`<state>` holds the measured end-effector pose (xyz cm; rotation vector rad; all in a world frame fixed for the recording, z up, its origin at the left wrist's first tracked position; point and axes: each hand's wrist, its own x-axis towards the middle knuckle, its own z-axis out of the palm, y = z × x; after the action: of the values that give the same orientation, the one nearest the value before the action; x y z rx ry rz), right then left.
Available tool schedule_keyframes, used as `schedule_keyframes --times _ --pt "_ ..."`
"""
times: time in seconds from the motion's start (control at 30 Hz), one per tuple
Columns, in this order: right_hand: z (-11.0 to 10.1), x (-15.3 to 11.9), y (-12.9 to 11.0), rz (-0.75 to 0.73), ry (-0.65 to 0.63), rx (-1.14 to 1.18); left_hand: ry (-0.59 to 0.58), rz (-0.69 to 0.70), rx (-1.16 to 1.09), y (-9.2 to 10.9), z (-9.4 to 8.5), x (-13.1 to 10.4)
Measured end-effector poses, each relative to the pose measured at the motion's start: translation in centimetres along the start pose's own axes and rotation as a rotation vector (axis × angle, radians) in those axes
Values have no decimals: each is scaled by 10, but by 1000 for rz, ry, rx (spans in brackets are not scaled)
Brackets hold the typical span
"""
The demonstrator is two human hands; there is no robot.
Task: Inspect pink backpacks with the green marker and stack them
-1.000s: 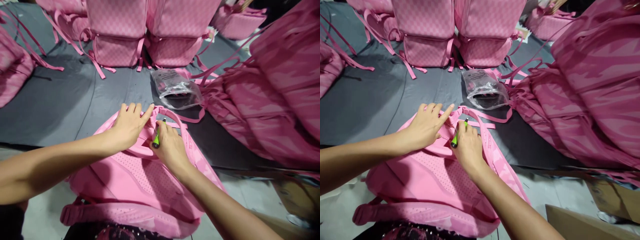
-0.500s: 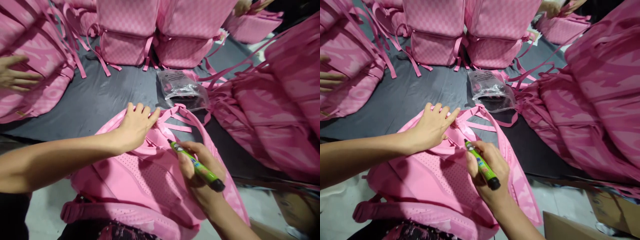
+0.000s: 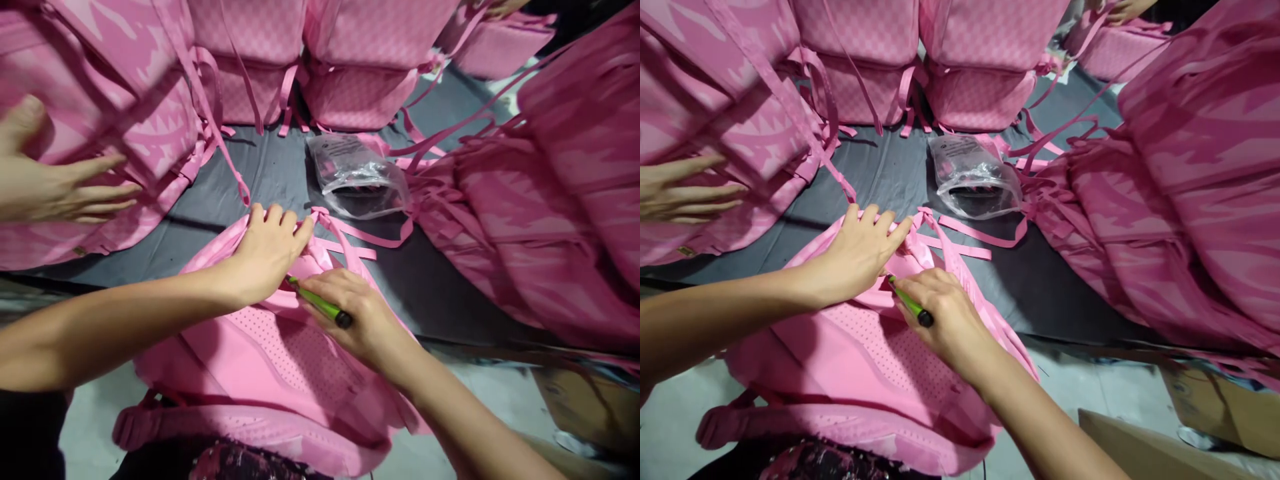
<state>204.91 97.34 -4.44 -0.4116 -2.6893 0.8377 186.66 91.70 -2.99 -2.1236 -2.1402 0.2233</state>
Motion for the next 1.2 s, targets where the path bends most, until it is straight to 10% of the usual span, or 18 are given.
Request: schedule_keyframes --times 1.2 --pt "-3 23 -28 80 -303 -400 21 21 -6 -7 4 -1"
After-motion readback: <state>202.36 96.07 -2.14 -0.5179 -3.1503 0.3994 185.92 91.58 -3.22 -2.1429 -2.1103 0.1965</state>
